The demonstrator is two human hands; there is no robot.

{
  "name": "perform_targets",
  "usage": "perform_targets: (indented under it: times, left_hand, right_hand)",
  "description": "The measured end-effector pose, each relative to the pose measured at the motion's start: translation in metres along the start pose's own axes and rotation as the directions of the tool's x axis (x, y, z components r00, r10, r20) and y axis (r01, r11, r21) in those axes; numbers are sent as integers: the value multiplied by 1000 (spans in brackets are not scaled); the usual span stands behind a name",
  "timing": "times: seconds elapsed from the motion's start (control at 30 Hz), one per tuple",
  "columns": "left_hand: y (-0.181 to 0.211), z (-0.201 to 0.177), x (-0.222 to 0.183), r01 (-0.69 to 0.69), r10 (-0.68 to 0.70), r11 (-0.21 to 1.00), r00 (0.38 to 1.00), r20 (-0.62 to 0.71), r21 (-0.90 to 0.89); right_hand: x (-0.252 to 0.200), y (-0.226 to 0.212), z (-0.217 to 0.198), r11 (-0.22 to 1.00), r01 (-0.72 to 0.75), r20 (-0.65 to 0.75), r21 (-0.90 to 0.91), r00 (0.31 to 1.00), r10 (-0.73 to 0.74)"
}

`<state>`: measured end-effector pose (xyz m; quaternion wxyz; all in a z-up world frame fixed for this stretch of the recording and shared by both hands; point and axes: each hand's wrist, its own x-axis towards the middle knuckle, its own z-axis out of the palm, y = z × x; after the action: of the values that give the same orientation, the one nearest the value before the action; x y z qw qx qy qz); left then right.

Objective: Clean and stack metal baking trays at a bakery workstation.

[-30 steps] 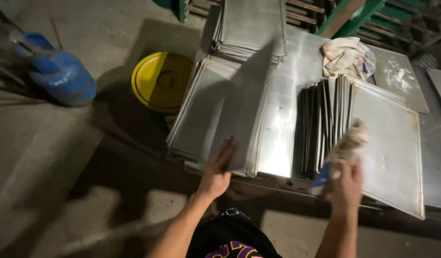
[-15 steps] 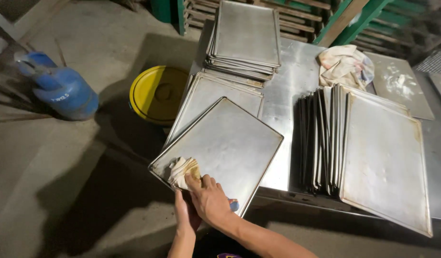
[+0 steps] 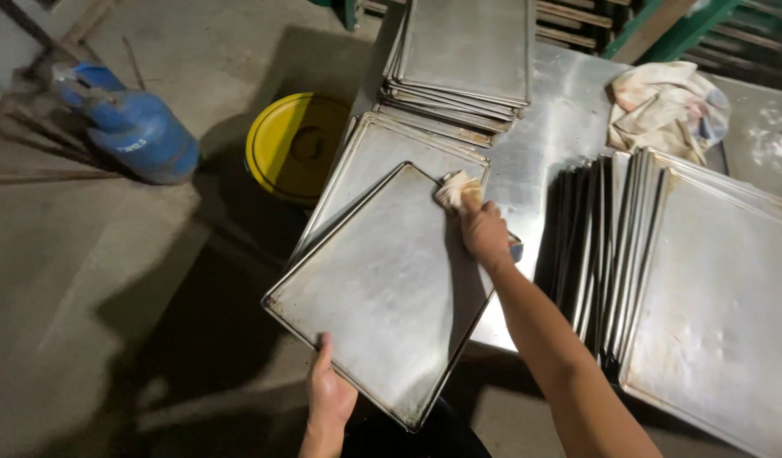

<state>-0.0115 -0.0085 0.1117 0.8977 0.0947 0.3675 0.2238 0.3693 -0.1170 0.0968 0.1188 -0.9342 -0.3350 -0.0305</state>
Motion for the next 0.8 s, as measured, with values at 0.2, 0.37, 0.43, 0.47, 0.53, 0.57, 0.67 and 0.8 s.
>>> perform_targets:
  times: [0.2, 0.37, 0.43, 0.47, 0.53, 0.57, 0.67, 0.8]
  left_hand:
    - [-4, -11, 24, -7, -3, 996, 995, 100, 93]
    - [-6, -9, 19, -12, -20, 973, 991, 135, 231]
    - [-14, -22, 21, -12, -10, 992, 984, 177, 126]
    - [-17, -27, 24, -20, -1, 992, 985, 171, 121]
    - [-26, -41, 28, -12, 3, 993, 997, 80, 120]
    - [-22, -26, 19, -24, 16, 994, 997, 73, 110]
    - [-25, -27, 18, -27, 26, 993, 1000, 12, 112]
    - [-51, -89, 44, -76, 81, 995, 993, -85, 69]
  right_hand:
    - [3, -47, 39, 996, 85, -28, 36, 996, -84]
    - [-84, -210, -89, 842, 405, 60, 357, 890, -453]
    - [-104, -223, -87, 724, 492, 64, 483, 805, -589]
    - [-95, -220, -79, 717, 497, 65, 488, 799, -598]
    - [-79, -213, -64, 690, 544, 57, 478, 764, -642]
    - [-52, -191, -32, 679, 554, 57, 482, 753, -656]
    - [47, -94, 91, 661, 593, -35, 460, 756, -654]
    - [130, -52, 104, 973, 232, -51, 12, 972, -231]
